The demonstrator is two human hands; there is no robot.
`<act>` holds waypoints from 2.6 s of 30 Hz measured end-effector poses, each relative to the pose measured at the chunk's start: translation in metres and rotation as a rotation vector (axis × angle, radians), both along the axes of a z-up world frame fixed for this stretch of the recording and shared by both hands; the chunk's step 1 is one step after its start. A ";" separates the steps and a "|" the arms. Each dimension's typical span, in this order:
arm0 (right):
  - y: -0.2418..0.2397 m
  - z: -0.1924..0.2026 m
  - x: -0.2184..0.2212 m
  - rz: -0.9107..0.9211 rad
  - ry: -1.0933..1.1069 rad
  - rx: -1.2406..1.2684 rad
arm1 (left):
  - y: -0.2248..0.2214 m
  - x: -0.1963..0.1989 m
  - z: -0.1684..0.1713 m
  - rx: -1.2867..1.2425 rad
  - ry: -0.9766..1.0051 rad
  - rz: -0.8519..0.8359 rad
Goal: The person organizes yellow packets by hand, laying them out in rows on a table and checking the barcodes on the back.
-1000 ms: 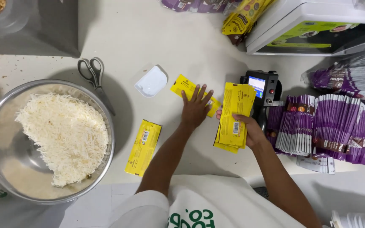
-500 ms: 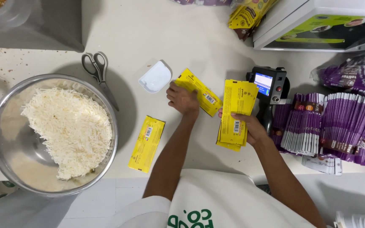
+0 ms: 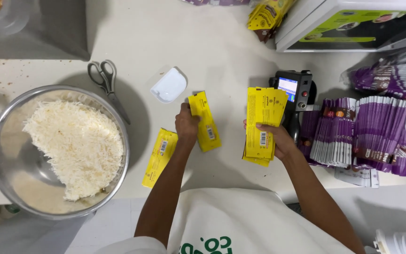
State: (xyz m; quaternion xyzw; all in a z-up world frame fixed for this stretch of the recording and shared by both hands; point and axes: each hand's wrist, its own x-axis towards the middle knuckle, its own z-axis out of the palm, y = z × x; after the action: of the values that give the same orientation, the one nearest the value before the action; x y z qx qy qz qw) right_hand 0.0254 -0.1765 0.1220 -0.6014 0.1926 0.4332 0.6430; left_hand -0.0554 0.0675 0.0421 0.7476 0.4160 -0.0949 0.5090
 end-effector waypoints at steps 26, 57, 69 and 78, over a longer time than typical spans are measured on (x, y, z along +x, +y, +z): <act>0.024 0.017 -0.009 0.109 -0.095 -0.318 | -0.062 0.011 0.038 -0.110 -0.141 -0.039; 0.051 0.024 0.021 -0.022 -0.142 -0.393 | -0.050 0.076 -0.028 -0.259 -0.355 0.290; 0.097 0.044 0.078 -0.027 -0.221 -0.227 | 0.074 0.183 -0.051 0.259 -0.166 0.185; 0.092 -0.034 0.113 -0.050 -0.251 -0.277 | -0.002 0.152 0.011 -0.150 -0.303 -0.090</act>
State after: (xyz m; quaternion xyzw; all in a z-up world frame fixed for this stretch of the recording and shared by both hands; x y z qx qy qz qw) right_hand 0.1380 -0.0847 0.0883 -0.7287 0.1837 0.3081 0.5834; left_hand 0.0961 0.0656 0.0527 0.7312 0.2926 -0.0346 0.6152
